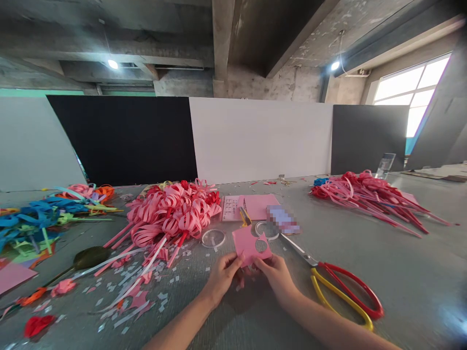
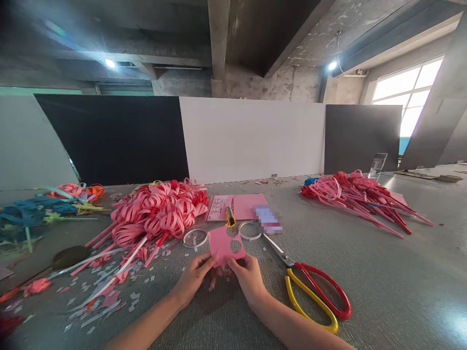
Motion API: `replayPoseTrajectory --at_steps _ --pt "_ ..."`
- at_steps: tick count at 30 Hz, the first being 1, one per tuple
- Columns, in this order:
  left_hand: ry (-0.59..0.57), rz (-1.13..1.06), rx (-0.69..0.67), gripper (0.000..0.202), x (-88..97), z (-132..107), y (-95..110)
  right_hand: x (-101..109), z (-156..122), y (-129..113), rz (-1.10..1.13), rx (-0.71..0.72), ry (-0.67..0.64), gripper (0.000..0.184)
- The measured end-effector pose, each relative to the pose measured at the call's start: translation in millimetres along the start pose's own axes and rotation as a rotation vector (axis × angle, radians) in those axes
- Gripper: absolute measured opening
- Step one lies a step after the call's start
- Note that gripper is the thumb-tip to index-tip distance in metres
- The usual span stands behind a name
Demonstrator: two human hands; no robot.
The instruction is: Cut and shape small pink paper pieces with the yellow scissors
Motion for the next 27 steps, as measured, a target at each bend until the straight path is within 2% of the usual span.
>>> replayPoseTrajectory --at_steps 12,19,27 --pt "0.069 0.076 -0.012 0.033 -0.3 1.4 -1.8 0.3 0.7 0.7 -0.032 0.001 0.008 0.032" --pt "0.068 0.055 0.004 0.034 -0.5 1.3 -1.3 1.0 0.7 1.8 -0.036 -0.003 0.023 0.033" --pt "0.035 0.057 -0.002 0.034 -1.1 0.9 -1.4 -1.8 -0.9 -4.6 -0.004 -0.009 -0.018 0.035"
Point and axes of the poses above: each hand's wrist, its own z-axis towards the middle knuckle, its own x-axis out of the back of the hand, y = z × x, the point moved 2 cm from there along z, towards the middle knuckle, and after that the axes turned 2 degrees about x, right-handed, at the moved point
